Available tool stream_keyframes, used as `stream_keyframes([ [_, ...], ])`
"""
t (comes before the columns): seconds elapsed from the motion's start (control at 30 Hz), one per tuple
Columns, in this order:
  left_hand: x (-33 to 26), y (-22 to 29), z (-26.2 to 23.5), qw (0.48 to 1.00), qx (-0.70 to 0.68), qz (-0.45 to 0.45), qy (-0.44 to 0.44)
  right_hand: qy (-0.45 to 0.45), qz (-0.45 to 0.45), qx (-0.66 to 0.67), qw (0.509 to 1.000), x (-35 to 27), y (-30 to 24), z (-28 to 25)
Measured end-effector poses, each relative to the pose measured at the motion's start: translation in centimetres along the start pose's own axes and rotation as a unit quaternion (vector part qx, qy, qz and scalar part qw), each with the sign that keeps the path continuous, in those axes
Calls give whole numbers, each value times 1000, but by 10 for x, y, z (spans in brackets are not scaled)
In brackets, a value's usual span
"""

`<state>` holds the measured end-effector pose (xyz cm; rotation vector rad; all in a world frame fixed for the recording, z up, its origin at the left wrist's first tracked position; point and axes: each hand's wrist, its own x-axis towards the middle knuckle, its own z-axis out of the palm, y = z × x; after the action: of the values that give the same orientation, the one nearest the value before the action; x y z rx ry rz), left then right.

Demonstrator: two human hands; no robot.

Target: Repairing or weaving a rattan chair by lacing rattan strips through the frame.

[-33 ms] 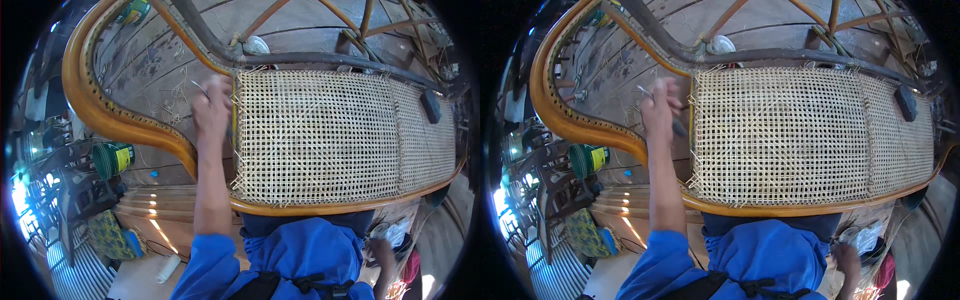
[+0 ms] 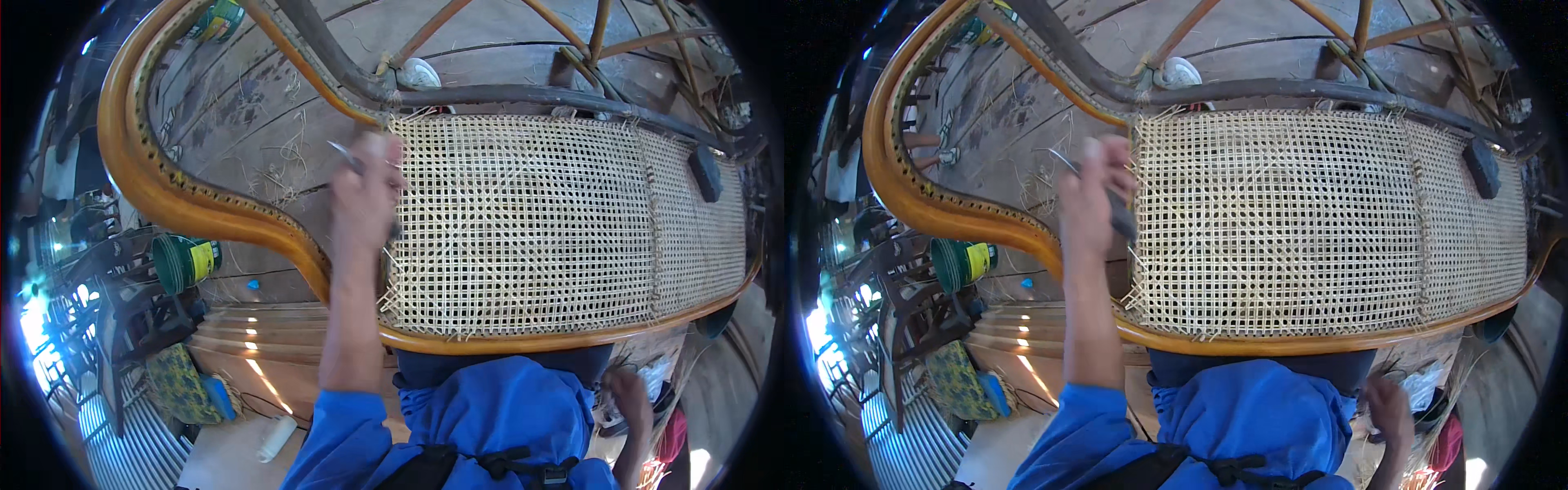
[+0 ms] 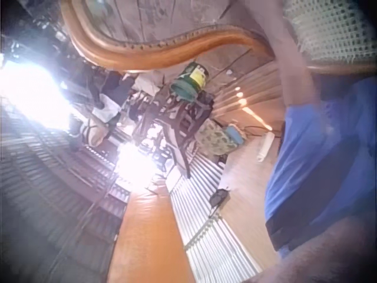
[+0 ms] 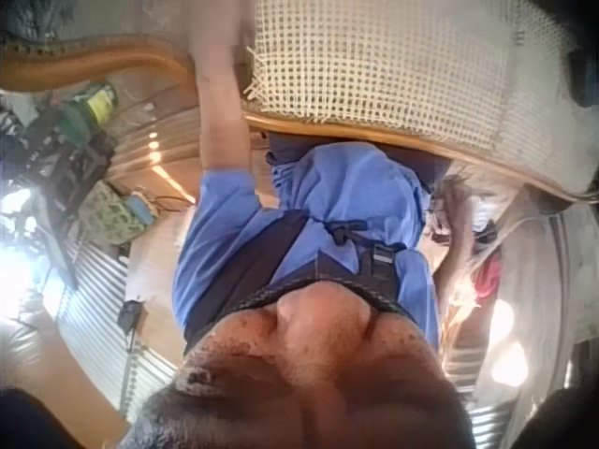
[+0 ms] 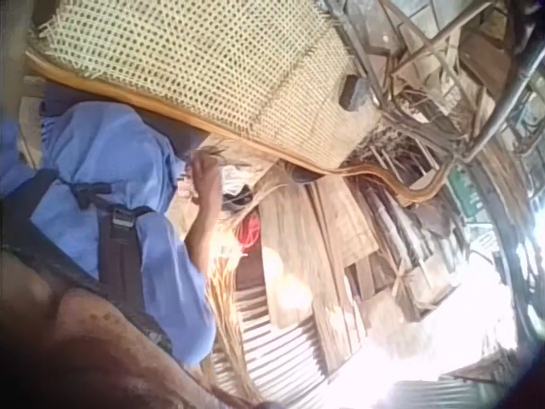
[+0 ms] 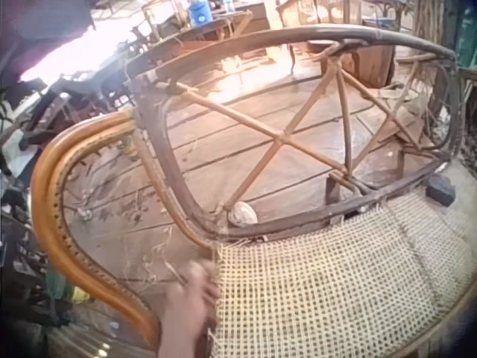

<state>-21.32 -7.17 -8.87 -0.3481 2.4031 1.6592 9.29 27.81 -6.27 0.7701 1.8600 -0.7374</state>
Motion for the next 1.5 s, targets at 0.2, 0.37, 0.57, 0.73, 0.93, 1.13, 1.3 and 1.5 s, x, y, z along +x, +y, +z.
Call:
stream_keyframes([
  [0.2,-39,0,78,928,10,277,-248,83,-516,245,816,90,-212,1],
  [0.37,18,-25,61,985,18,100,-142,-163,-391,328,844,126,-285,1],
  [0.57,96,-74,-12,926,286,241,47,-136,-345,82,925,195,-344,-30],
  [0.73,104,-92,-7,871,395,289,35,-64,-423,-30,904,223,-381,-26],
  [0.93,106,-97,-7,875,389,282,50,-51,-503,-119,854,245,-409,-17],
  [1.13,104,-98,-7,862,412,289,51,-101,-455,-117,877,244,-415,-21],
  [1.3,108,-108,-8,907,333,252,54,-71,-487,-115,863,252,-416,-14],
  [1.5,108,-106,-6,927,313,204,22,-101,-454,-97,880,259,-409,-13],
])
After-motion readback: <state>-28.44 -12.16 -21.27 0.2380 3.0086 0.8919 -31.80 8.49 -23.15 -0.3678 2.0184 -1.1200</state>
